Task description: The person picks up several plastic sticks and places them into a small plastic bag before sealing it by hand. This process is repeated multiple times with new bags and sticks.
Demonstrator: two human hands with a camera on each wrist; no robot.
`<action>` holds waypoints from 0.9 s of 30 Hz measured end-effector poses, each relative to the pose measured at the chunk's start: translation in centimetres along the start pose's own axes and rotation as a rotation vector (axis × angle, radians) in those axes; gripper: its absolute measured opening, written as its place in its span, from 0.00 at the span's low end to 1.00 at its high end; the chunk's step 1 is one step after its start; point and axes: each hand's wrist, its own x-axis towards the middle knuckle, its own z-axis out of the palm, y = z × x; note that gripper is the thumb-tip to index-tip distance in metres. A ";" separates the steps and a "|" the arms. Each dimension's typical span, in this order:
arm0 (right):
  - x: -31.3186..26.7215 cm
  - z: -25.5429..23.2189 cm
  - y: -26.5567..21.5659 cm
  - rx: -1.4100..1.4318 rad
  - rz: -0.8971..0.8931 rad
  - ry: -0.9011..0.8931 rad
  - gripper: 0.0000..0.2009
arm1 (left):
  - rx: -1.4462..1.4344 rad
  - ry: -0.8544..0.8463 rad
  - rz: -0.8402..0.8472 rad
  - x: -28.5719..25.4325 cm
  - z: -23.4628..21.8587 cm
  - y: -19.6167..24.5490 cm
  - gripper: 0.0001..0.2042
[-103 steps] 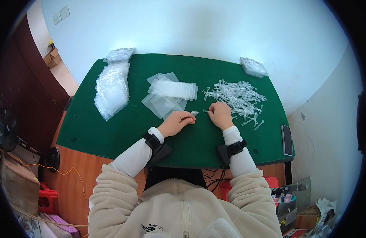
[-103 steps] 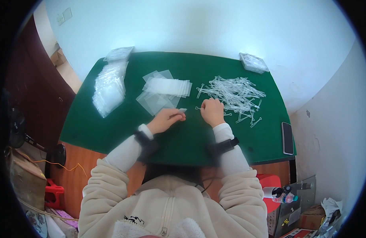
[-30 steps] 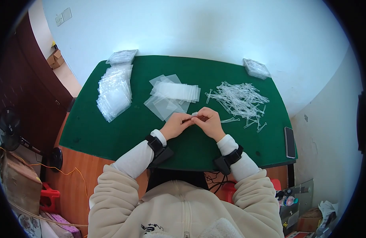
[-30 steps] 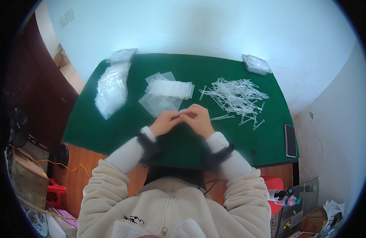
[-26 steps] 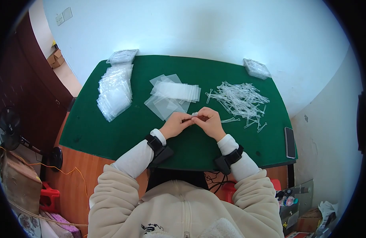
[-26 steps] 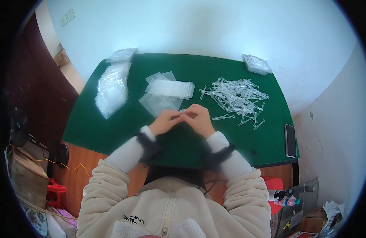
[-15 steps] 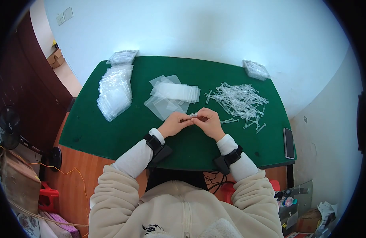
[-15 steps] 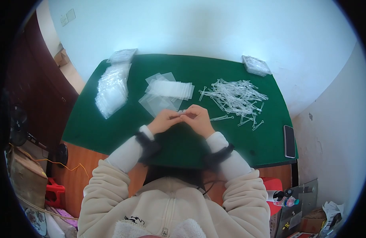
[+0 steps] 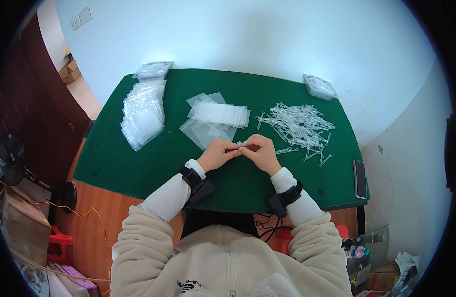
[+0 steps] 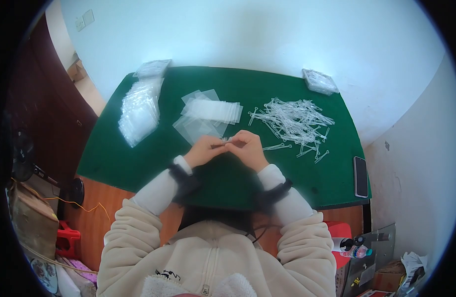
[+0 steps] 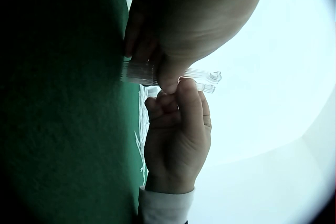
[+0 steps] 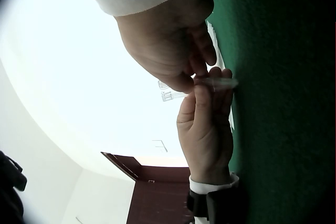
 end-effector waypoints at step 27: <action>0.7 1.4 -0.1 -0.033 0.079 0.058 0.09 | -0.154 0.210 0.085 0.4 -1.7 0.0 0.09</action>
